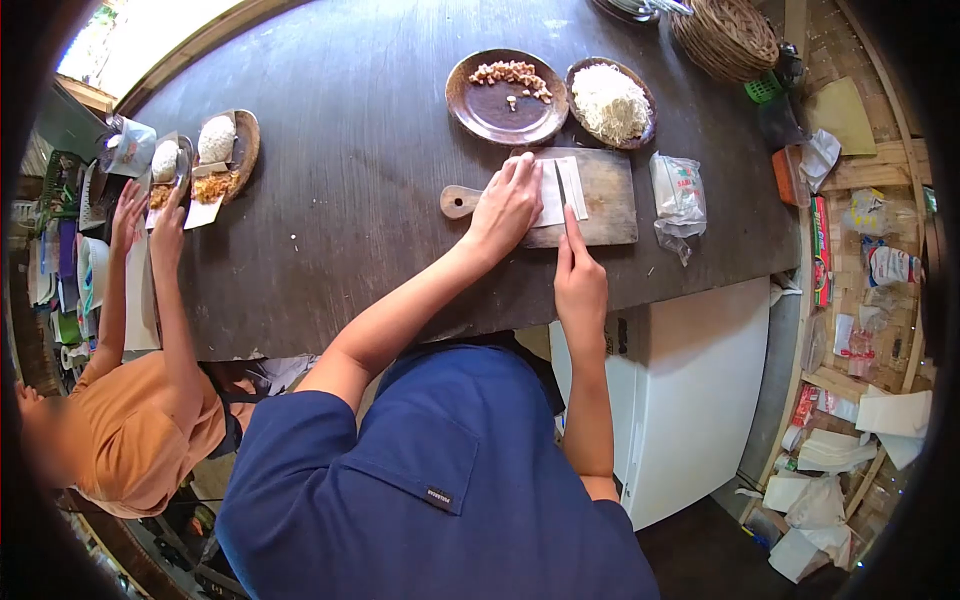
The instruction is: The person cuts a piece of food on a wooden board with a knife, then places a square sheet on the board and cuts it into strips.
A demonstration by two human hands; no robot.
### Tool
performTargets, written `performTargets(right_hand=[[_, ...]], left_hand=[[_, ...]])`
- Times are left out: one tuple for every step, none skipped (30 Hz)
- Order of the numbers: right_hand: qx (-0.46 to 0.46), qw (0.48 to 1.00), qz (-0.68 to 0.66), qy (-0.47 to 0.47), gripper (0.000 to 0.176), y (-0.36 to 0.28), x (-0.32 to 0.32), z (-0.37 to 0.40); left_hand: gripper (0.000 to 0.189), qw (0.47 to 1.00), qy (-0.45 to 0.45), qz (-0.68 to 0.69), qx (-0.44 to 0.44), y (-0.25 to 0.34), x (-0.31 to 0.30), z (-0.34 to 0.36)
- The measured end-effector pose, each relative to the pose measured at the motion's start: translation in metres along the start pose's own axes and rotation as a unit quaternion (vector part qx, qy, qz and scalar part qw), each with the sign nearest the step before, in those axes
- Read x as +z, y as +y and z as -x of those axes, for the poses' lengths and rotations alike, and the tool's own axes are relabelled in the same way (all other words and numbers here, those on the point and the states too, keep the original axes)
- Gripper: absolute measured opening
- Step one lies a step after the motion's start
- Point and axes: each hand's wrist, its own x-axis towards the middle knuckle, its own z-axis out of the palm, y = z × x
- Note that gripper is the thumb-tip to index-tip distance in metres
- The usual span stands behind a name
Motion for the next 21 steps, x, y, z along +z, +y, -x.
performTargets(right_hand=[[-0.006, 1.000, 0.010, -0.002, 0.046, -0.001, 0.005, -0.005], [-0.012, 1.000, 0.021, -0.004, 0.046, -0.003, 0.010, -0.011], [-0.013, 0.999, 0.037, -0.006, 0.047, -0.003, 0.014, -0.012], [-0.011, 0.999, 0.039, -0.006, 0.047, -0.004, 0.014, -0.011], [-0.012, 0.999, 0.046, -0.011, 0.047, -0.005, 0.015, -0.011], [-0.011, 0.998, 0.052, -0.015, 0.047, -0.007, 0.015, -0.011], [-0.009, 0.998, 0.053, -0.015, 0.047, -0.008, 0.015, -0.012], [-0.010, 0.998, 0.052, -0.018, 0.047, -0.007, 0.014, -0.013], [-0.008, 0.999, 0.049, -0.021, 0.047, -0.007, 0.014, -0.013], [-0.002, 0.999, 0.047, -0.019, 0.047, -0.006, 0.013, -0.014], [0.004, 0.998, 0.058, -0.026, 0.047, -0.006, 0.011, -0.016], [0.013, 0.997, 0.069, -0.033, 0.047, -0.006, 0.011, -0.016], [-0.005, 0.996, 0.088, -0.023, 0.048, -0.005, 0.013, -0.016], [0.004, 0.996, 0.087, -0.023, 0.048, -0.004, 0.015, -0.016], [0.000, 0.994, 0.102, -0.027, 0.049, -0.004, 0.017, -0.016], [-0.007, 0.993, 0.118, -0.027, 0.050, -0.004, 0.019, -0.016], [-0.007, 0.993, 0.115, -0.025, 0.051, -0.003, 0.022, -0.015], [-0.003, 0.993, 0.114, -0.022, 0.051, -0.002, 0.023, -0.014], [-0.006, 0.994, 0.109, -0.018, 0.051, -0.002, 0.024, -0.014], [-0.010, 0.994, 0.103, -0.017, 0.051, -0.002, 0.026, -0.014], [-0.011, 0.996, 0.090, -0.014, 0.050, -0.003, 0.026, -0.014]], left_hand=[[0.053, 1.000, 0.002, 0.002, -0.004, 0.001, -0.001, 0.000], [0.055, 1.000, 0.004, 0.004, -0.009, 0.000, -0.001, -0.001], [0.059, 1.000, -0.003, 0.003, -0.009, -0.001, -0.001, 0.000], [0.059, 1.000, -0.004, 0.005, -0.009, -0.001, -0.002, 0.000], [0.060, 1.000, -0.002, 0.019, -0.013, -0.001, -0.001, 0.000], [0.061, 0.999, -0.001, 0.033, -0.017, -0.001, -0.002, 0.001], [0.061, 0.999, -0.002, 0.035, -0.016, -0.001, -0.003, 0.001], [0.062, 1.000, -0.005, 0.017, -0.012, 0.000, -0.005, 0.000], [0.064, 1.000, -0.009, -0.001, -0.007, 0.000, -0.006, 0.000], [0.064, 1.000, -0.014, 0.001, -0.003, -0.001, -0.005, 0.000], [0.063, 1.000, -0.005, 0.007, -0.006, -0.003, -0.003, -0.001], [0.063, 1.000, 0.002, 0.014, -0.010, -0.003, -0.001, 0.001], [0.061, 0.999, -0.004, 0.040, -0.020, -0.004, -0.001, 0.000], [0.055, 0.998, 0.013, 0.060, -0.024, -0.003, -0.002, -0.001], [0.056, 0.997, 0.014, 0.068, -0.030, -0.003, 0.000, 0.001], [0.057, 0.996, 0.018, 0.076, -0.034, -0.003, -0.002, -0.002], [0.059, 0.994, 0.021, 0.096, -0.040, -0.002, -0.004, -0.004], [0.061, 0.992, 0.025, 0.116, -0.046, -0.002, -0.007, -0.005], [0.062, 0.993, 0.019, 0.107, -0.034, -0.003, -0.008, -0.007], [0.062, 0.994, 0.016, 0.106, -0.034, -0.004, -0.009, -0.007], [0.061, 0.996, -0.012, 0.088, -0.028, -0.005, -0.011, -0.009]])
